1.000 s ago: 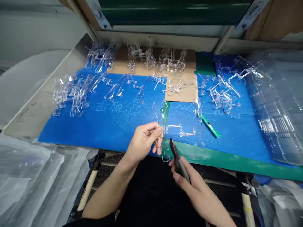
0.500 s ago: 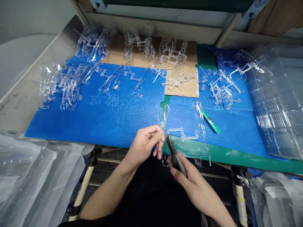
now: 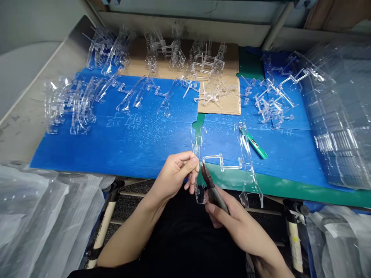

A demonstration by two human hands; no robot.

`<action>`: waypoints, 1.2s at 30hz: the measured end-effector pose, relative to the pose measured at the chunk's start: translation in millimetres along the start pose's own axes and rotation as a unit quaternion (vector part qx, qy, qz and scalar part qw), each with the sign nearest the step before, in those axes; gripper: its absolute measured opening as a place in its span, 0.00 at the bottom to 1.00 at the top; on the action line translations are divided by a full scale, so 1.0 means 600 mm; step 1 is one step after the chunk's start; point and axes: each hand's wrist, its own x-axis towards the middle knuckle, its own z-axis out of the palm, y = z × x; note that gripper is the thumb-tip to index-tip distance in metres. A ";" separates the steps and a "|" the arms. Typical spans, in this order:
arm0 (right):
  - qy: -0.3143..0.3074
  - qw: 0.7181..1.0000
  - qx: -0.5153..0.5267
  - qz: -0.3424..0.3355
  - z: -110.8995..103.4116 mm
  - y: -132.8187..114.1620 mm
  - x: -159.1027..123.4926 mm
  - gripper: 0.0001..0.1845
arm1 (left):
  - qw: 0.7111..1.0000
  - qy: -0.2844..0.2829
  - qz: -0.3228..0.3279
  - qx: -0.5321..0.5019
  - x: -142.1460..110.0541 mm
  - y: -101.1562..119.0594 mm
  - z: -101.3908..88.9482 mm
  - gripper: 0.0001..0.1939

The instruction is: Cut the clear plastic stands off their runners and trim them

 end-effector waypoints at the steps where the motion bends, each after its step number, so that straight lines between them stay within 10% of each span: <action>1: -0.006 0.999 0.033 -0.001 0.000 0.002 0.006 0.13 | 1.000 0.004 -0.002 -0.004 0.003 0.000 0.001 0.22; 8: -0.065 0.973 0.219 0.004 -0.008 0.024 0.057 0.18 | 0.993 0.025 -0.056 0.099 0.030 0.024 -0.010 0.29; 13: -0.047 0.973 0.225 -0.015 -0.015 0.042 0.042 0.21 | 0.946 0.099 -0.092 0.293 0.054 0.057 -0.083 0.31; 18: -0.057 0.974 0.221 -0.008 -0.013 0.066 -0.017 0.22 | 0.725 0.254 -0.005 0.640 0.085 0.132 -0.120 0.27; 21: -0.064 0.972 0.225 -0.004 -0.010 0.088 -0.042 0.22 | 0.639 0.172 0.085 0.745 0.135 0.184 -0.056 0.22; 27: -0.055 0.970 0.238 -0.003 -0.010 0.129 -0.063 0.23 | 0.616 -0.347 0.093 0.701 0.265 0.178 0.142 0.11; 31: -0.037 0.970 0.240 -0.006 -0.011 0.140 -0.068 0.23 | 0.669 -0.366 0.042 0.646 0.280 0.167 0.169 0.18; 36: -0.010 0.990 0.132 -0.042 -0.007 0.124 -0.075 0.18 | 0.763 -0.300 0.108 0.562 0.192 0.208 0.105 0.17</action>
